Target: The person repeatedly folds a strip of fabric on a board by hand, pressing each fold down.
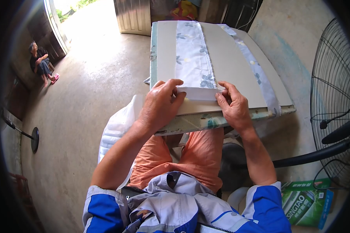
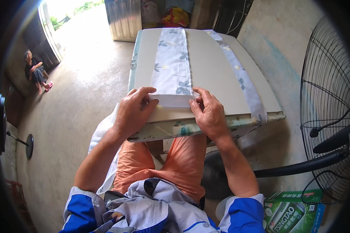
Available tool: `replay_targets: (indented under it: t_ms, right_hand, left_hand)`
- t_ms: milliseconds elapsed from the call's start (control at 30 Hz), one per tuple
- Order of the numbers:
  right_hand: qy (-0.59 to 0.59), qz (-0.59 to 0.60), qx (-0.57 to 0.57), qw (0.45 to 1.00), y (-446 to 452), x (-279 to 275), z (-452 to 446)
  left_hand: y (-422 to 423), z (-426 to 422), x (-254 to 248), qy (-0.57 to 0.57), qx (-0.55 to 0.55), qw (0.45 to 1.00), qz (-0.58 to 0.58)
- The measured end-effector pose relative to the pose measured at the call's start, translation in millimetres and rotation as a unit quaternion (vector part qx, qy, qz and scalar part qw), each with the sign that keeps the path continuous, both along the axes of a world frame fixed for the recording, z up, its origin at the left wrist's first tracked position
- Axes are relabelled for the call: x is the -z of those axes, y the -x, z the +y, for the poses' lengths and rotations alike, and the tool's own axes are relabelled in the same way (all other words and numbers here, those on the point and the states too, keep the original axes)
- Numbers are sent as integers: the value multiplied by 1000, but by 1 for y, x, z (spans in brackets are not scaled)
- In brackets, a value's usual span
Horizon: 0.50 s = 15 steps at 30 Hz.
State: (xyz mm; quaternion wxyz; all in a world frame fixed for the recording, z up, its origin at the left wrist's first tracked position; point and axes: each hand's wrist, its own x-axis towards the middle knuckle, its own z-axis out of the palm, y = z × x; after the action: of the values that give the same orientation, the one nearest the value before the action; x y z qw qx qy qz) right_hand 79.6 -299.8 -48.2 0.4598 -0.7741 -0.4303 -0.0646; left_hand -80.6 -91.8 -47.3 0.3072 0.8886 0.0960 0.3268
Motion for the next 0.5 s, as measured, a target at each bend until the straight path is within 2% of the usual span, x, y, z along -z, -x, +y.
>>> replay_targets:
  t_ms: [133, 500]
  right_hand:
    - [-13, 11, 25, 1000, 4, 3, 4]
    - [-1, -60, 43, 997, 7, 7, 8]
  left_hand:
    - [-3, -4, 0, -13, -26, 1000, -4]
    - [-5, -8, -1, -45, -32, 998, 17]
